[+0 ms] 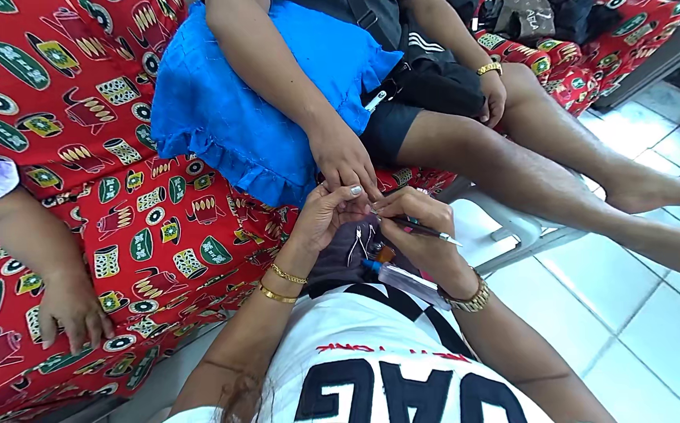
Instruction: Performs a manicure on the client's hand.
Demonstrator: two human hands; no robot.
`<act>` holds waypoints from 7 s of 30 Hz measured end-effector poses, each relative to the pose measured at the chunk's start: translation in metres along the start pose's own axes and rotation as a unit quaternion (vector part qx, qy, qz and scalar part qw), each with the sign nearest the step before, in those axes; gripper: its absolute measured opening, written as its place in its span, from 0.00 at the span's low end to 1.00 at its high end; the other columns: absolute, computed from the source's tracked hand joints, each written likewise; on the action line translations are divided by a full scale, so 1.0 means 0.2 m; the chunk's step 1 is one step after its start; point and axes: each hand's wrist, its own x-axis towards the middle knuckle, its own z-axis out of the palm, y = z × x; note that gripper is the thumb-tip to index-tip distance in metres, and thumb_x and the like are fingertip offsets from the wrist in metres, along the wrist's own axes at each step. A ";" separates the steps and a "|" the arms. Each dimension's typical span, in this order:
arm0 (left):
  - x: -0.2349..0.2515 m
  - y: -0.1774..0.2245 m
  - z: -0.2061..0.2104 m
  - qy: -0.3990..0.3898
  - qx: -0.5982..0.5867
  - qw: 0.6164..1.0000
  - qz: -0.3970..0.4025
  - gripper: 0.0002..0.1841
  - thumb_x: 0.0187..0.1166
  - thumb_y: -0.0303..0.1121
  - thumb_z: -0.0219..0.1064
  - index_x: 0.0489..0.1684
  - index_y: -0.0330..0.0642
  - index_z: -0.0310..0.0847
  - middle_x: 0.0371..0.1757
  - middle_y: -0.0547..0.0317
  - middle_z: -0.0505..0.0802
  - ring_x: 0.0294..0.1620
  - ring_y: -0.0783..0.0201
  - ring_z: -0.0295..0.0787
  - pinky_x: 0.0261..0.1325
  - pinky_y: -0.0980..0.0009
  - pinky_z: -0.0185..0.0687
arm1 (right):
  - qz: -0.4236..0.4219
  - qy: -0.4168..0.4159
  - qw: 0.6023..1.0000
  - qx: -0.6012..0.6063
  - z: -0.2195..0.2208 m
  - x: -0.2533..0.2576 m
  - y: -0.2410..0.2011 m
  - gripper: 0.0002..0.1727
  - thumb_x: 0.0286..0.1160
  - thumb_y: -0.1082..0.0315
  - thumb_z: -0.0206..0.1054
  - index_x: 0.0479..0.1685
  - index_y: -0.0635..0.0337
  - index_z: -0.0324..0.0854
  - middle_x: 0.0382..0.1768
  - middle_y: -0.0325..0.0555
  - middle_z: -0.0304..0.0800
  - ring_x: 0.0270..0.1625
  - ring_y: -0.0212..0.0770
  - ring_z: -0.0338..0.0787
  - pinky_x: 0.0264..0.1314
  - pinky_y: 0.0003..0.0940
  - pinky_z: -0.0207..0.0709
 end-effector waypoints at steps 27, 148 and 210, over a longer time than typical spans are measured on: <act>0.01 -0.01 0.00 -0.015 -0.018 1.000 0.000 0.05 0.83 0.27 0.61 0.41 0.46 0.83 0.32 0.60 0.92 0.27 0.72 0.91 0.34 0.78 0.89 | 0.036 0.025 0.997 0.064 0.04 -0.01 0.04 0.03 0.59 0.81 0.69 0.30 0.68 0.85 0.39 0.49 0.92 0.46 0.31 0.91 0.50 0.20 0.84; 0.04 -0.03 -0.03 -0.019 -0.047 0.999 -0.011 0.04 0.84 0.26 0.61 0.45 0.46 0.80 0.33 0.58 0.93 0.28 0.69 0.92 0.36 0.75 0.91 | 0.154 -0.058 0.977 0.136 -0.06 0.05 0.02 0.04 0.62 0.80 0.71 0.31 0.63 0.86 0.33 0.39 0.90 0.31 0.24 0.85 0.33 0.17 0.80; 0.06 -0.06 0.06 0.012 0.012 1.000 -0.023 0.04 0.83 0.24 0.63 0.42 0.45 0.81 0.30 0.63 0.92 0.26 0.73 0.89 0.34 0.78 0.89 | 0.238 -0.131 0.834 0.481 -0.06 0.06 0.12 0.05 0.66 0.73 0.72 0.31 0.50 0.87 0.35 0.40 0.94 0.24 0.28 0.87 0.21 0.21 0.79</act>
